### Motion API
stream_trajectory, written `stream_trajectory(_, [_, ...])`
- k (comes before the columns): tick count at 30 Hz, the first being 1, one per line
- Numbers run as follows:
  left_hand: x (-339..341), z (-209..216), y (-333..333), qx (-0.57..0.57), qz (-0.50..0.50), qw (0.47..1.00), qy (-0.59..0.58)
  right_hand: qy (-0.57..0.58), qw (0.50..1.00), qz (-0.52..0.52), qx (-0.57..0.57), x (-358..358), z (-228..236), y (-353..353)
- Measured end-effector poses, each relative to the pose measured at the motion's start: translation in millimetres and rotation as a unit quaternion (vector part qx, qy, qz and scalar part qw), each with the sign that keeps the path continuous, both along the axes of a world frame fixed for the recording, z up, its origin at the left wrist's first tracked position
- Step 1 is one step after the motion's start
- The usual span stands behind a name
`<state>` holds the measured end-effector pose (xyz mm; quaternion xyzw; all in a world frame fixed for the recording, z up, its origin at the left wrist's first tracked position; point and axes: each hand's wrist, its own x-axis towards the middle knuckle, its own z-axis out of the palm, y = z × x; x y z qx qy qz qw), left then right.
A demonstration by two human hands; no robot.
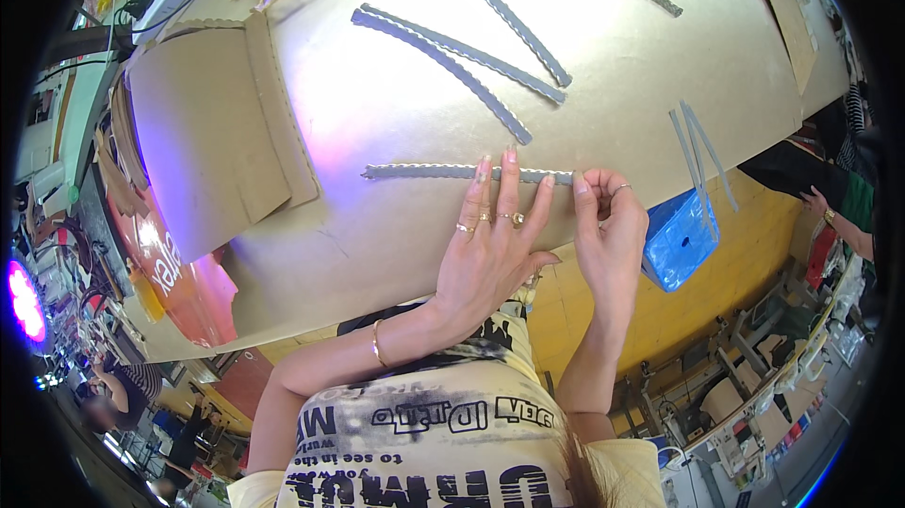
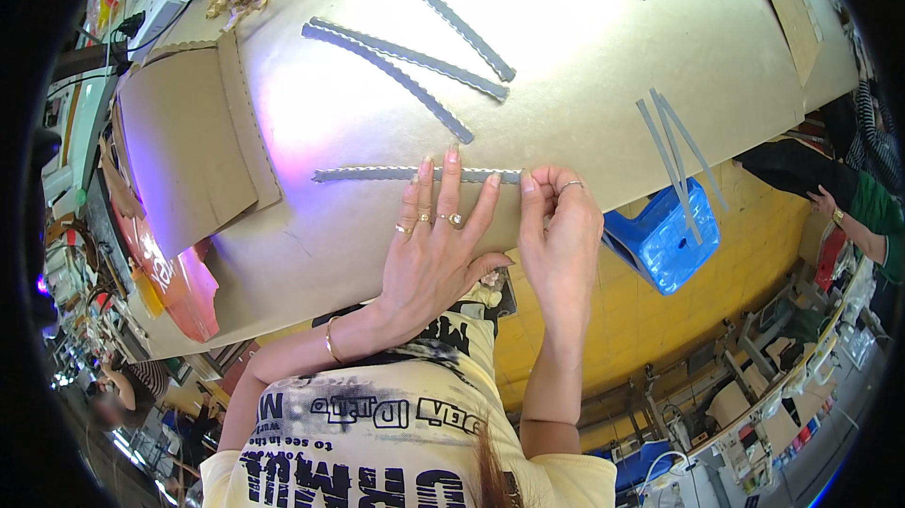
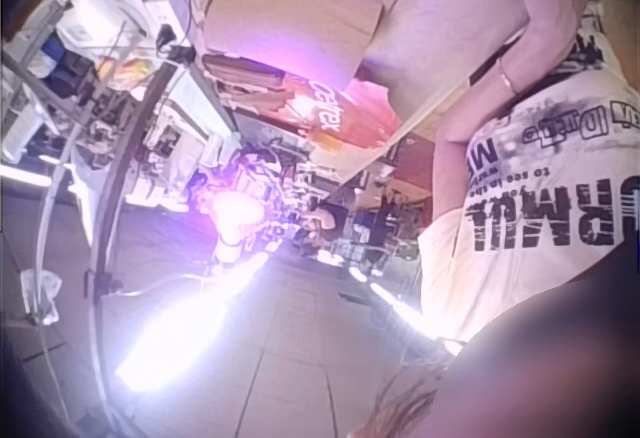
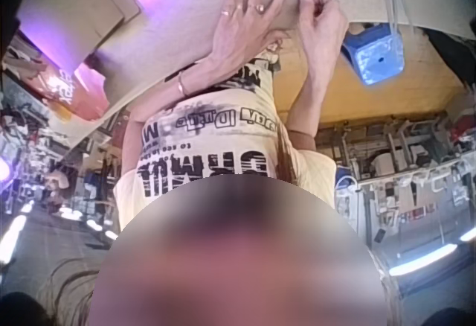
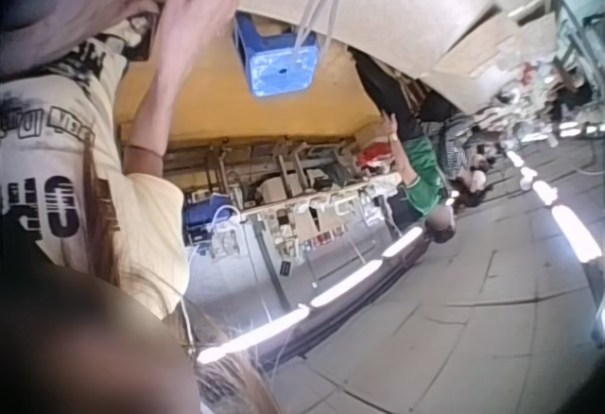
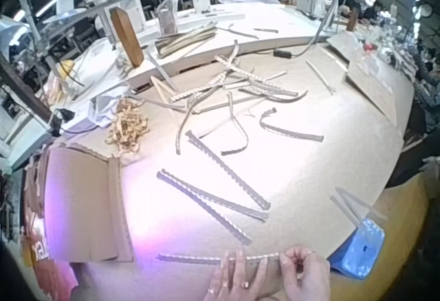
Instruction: The person repeatedly picks up braided cords and thin strips from a workbench, aligns them, and secures them together by hand. They place finished pieces on the table and continue the same process with additional materials.
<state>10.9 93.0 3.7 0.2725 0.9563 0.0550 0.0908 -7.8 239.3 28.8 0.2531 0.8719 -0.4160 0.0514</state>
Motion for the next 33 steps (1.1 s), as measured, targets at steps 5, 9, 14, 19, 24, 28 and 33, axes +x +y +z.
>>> stream_trajectory(5, [-1,1,0,-0.005,-0.003,1.000,0.002,-0.010,1.000,0.021,0.017,-2,2,-1])
stream_trajectory(9, [-1,0,-1,0.004,-0.001,1.000,0.000,-0.003,0.998,0.041,0.042,-1,0,-2])
stream_trajectory(14, [-1,0,-1,0.023,0.005,1.000,-0.009,0.033,0.997,0.028,0.071,5,-7,-9])
stream_trajectory(19, [1,-2,-3,0.035,0.007,0.999,-0.005,0.154,0.949,0.024,0.275,21,-20,-23])
stream_trajectory(24, [4,-9,-10,0.037,0.013,0.999,-0.011,0.085,0.954,0.198,0.207,43,-31,-26])
stream_trajectory(28, [-4,-6,-49,0.073,0.097,0.991,-0.057,0.048,0.944,0.222,0.237,48,-40,-24])
stream_trajectory(33, [-17,1,-103,0.052,0.164,0.984,-0.045,0.050,0.930,0.225,0.286,50,-44,-23])
